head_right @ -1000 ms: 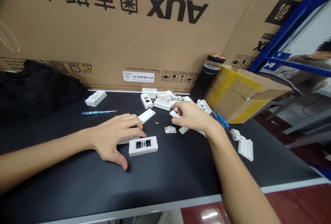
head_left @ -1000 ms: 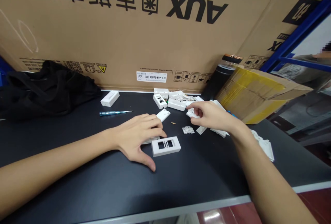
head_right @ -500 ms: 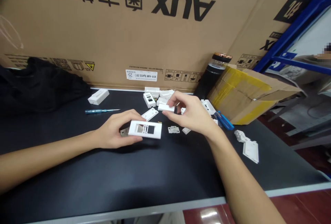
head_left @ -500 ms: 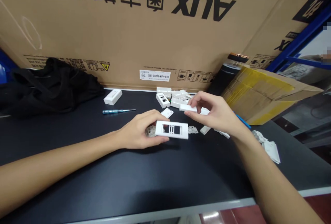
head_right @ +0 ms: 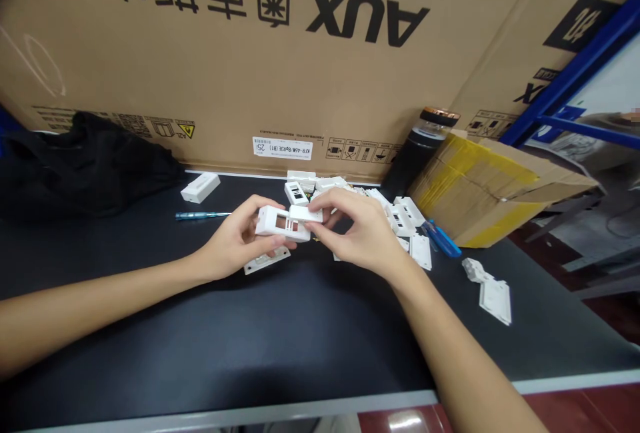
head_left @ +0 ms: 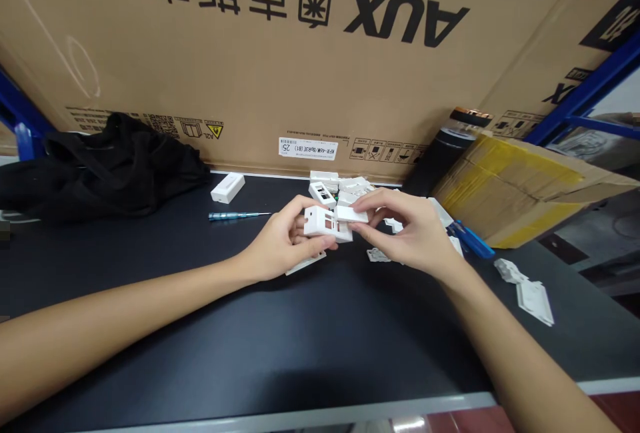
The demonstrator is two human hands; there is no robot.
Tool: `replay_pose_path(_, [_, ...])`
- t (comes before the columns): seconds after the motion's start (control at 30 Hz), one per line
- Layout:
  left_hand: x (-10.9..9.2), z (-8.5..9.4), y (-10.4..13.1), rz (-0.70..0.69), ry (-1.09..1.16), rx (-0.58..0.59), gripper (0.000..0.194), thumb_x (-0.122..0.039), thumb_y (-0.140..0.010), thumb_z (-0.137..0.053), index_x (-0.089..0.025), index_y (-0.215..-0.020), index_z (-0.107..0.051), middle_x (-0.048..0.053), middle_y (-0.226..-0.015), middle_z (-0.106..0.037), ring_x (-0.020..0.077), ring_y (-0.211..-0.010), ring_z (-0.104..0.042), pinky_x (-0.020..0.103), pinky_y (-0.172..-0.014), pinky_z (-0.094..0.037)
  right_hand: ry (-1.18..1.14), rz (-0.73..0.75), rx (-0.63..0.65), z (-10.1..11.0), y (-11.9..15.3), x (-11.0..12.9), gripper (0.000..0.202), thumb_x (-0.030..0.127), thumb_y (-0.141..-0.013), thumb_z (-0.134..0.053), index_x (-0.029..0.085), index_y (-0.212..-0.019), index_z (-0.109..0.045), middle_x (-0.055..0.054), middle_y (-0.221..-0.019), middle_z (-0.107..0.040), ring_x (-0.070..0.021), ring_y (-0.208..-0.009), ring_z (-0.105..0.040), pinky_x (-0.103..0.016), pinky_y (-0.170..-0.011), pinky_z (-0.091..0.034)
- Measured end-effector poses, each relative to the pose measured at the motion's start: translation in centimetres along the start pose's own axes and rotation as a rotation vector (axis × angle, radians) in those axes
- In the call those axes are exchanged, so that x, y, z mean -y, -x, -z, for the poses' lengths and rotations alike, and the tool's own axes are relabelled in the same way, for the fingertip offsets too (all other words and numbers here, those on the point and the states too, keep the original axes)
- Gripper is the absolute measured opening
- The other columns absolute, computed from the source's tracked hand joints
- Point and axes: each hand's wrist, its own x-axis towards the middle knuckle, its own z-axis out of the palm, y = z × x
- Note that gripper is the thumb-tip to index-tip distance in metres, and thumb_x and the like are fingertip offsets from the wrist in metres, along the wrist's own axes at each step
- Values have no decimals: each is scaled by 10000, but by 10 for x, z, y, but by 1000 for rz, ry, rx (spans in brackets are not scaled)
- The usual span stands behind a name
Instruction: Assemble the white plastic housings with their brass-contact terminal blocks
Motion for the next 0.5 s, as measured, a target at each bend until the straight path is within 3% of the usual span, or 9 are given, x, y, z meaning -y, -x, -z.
replay_pose_path(0.2, [-3, -5, 1, 79, 197, 68, 407, -276, -896, -749, -211, -1125, -420, 79, -1078, -730, 223, -970, -767, 230, -695, -590, 10, 74, 65, -3, -2, 2, 94, 197, -887, -713, 198, -973, -675, -74, -967, -719, -154, -756, -662, -289, -632, -582])
replay_pose_path(0.5, [-2, 0, -2, 102, 221, 115, 319, -303, -957, -665, -197, -1169, -451, 74, -1043, -735, 216, -948, -766, 249, -731, -573, 41, 204, 116, -6, -2, 4, 119, 133, -906, -671, 219, -987, -662, -61, -963, -720, -164, -811, -657, -316, -697, -572])
